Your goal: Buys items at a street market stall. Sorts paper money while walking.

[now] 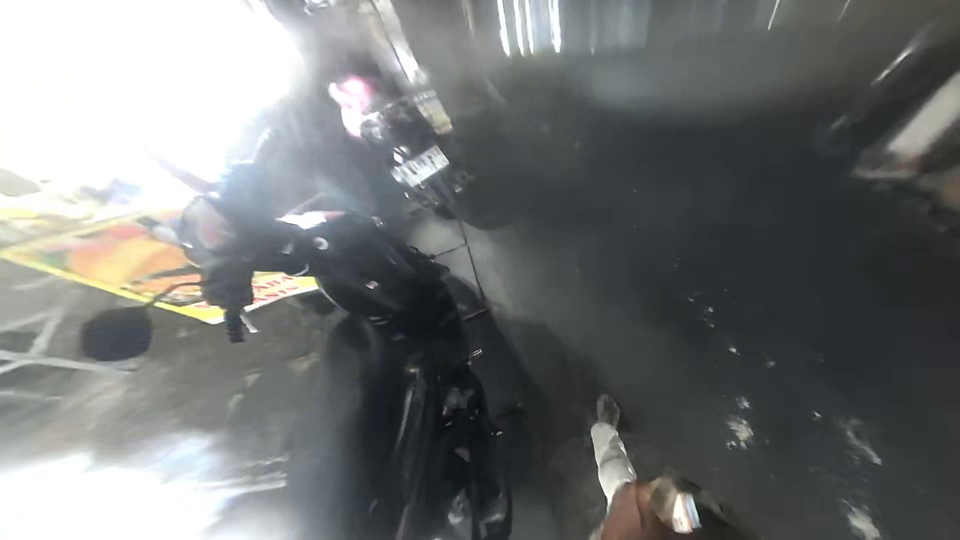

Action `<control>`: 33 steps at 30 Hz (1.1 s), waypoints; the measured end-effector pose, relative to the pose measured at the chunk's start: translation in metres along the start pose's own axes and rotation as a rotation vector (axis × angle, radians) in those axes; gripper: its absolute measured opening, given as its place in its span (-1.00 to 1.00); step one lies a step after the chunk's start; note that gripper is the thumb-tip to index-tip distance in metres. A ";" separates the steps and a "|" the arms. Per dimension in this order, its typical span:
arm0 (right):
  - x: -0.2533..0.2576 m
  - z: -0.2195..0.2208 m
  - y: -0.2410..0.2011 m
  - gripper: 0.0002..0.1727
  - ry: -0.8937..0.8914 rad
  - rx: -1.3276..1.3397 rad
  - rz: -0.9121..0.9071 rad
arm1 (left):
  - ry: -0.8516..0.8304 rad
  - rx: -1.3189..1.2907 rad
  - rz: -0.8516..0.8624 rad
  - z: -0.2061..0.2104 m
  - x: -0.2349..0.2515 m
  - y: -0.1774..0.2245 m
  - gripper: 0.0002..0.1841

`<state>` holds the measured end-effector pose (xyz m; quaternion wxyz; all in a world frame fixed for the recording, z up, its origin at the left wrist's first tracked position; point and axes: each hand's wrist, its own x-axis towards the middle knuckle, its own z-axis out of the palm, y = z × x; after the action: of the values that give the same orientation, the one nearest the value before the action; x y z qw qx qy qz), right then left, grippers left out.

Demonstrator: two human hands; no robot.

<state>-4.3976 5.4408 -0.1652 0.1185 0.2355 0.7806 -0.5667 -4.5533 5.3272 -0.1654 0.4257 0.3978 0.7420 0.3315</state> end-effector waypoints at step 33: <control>0.937 -0.441 -0.397 -0.53 -0.185 -0.189 0.596 | 0.048 -0.039 0.216 -0.752 0.762 -0.022 -0.48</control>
<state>-5.3675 5.9761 -0.1144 0.3709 0.3893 0.7123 -0.4511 -5.4778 5.8669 -0.1501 0.3772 0.4590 0.6982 0.3995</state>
